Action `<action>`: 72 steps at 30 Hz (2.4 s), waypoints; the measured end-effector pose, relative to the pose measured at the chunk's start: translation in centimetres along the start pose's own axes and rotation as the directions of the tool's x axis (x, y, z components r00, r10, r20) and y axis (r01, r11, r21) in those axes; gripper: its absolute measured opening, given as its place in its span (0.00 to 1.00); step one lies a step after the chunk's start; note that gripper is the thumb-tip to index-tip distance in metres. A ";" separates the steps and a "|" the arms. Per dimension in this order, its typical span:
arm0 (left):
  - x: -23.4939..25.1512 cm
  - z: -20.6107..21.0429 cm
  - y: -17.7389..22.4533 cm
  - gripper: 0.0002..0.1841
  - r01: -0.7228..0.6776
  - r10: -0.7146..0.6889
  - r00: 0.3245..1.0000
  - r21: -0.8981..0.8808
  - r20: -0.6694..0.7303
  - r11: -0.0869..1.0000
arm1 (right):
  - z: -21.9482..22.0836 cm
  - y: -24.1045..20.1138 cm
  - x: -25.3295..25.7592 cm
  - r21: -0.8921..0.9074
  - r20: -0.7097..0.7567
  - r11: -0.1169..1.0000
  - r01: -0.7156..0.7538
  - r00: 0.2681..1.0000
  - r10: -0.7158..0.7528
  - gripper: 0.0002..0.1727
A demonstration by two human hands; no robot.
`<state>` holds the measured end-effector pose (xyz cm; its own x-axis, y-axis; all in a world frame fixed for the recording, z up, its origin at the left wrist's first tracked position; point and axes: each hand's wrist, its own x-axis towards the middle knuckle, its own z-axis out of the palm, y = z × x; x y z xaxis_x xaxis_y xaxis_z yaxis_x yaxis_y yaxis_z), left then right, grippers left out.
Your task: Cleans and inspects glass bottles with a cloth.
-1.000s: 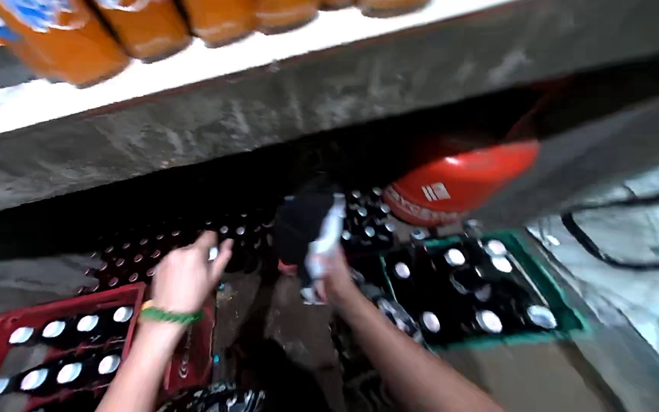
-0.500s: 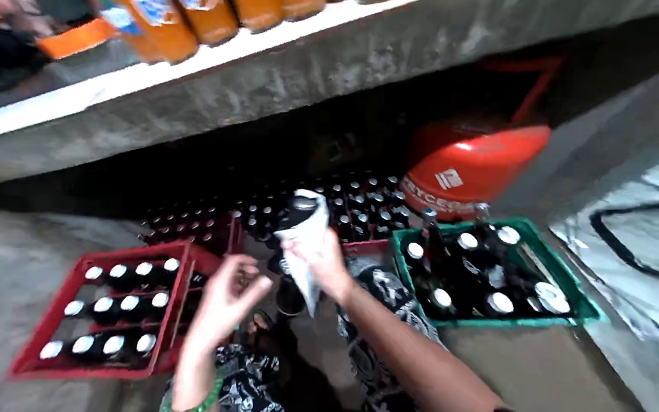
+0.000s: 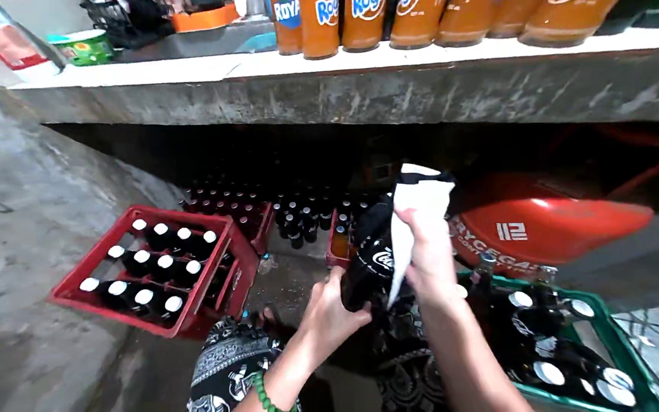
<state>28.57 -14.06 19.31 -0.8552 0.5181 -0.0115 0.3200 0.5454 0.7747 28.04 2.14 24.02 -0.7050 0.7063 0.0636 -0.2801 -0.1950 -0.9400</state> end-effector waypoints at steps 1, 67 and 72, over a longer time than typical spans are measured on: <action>0.1 0.2 0.3 0.33 0.017 -0.016 0.998 0.011 -0.064 1.000 | 0.5 0.4 -0.3 -0.065 0.004 0.997 0.045 0.999 -0.045 0.10; 7.2 21.3 13.9 0.12 -0.178 0.005 0.975 -0.778 -0.220 0.602 | -29.0 1.3 -5.7 -0.853 -0.346 0.248 -0.459 0.853 0.390 0.51; 6.6 25.3 12.9 0.13 -0.212 0.070 0.973 -0.733 -0.219 0.646 | -35.7 -1.0 -9.6 -0.839 -0.388 0.266 -0.474 0.865 0.319 0.33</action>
<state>37.35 13.09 13.26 -0.8990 0.3984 0.1818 0.0890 -0.2402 0.9666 58.29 19.83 12.35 -0.4466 0.8126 -0.3745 0.8067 0.1846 -0.5614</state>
